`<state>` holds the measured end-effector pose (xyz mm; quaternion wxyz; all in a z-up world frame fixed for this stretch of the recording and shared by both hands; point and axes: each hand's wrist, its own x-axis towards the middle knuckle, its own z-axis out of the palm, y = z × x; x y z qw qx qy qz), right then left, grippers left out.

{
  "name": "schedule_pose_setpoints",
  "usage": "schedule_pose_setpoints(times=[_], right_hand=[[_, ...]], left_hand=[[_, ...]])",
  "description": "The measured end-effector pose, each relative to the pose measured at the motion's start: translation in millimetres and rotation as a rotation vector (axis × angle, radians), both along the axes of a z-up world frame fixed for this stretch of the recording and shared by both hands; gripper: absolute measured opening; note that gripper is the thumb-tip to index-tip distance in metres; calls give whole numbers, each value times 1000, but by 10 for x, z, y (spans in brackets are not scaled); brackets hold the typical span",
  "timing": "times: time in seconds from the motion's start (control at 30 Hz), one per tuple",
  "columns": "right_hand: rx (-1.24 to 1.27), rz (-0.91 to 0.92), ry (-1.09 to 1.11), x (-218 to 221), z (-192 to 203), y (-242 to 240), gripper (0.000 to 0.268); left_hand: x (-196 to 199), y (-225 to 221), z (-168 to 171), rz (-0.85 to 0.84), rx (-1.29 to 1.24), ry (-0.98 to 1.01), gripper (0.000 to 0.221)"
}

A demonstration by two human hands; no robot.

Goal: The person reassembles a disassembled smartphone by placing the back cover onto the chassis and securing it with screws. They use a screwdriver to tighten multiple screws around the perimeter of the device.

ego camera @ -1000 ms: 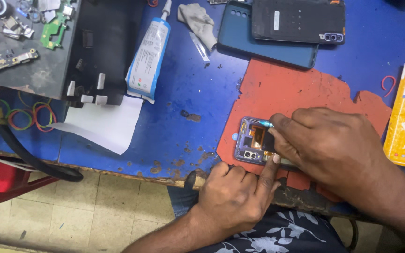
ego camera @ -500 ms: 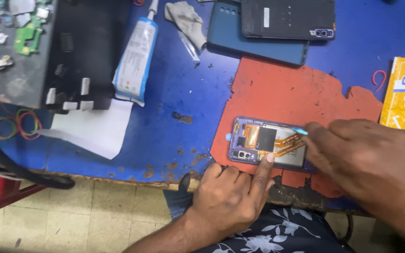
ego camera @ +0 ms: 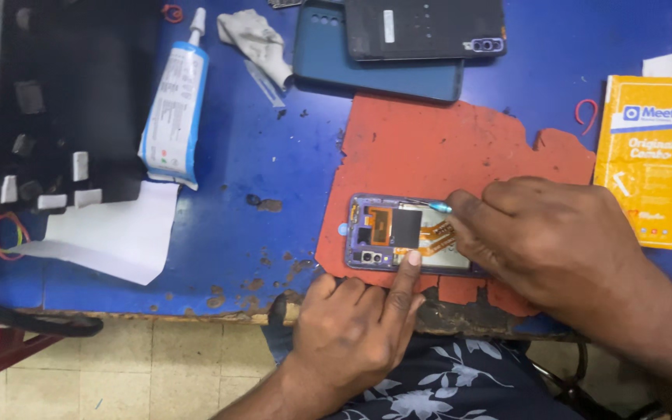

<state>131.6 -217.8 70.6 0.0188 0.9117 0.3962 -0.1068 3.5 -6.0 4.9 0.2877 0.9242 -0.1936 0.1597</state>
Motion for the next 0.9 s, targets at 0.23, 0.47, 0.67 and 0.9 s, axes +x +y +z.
schedule_pose_setpoints(times=[0.23, 0.47, 0.67, 0.9], right_hand=[[-172, -170, 78, 2, 277, -327, 34], [-194, -175, 37, -161, 265, -591, 39], [-234, -271, 83, -389, 299, -610, 41], [-30, -177, 40, -518, 266, -762, 44]], left_hand=[[7, -28, -26, 28, -19, 3, 49], [40, -62, 1, 36, 42, 1, 48], [38, -76, -6, 46, 47, -10, 46], [37, -70, 2, 37, 43, -19, 47]])
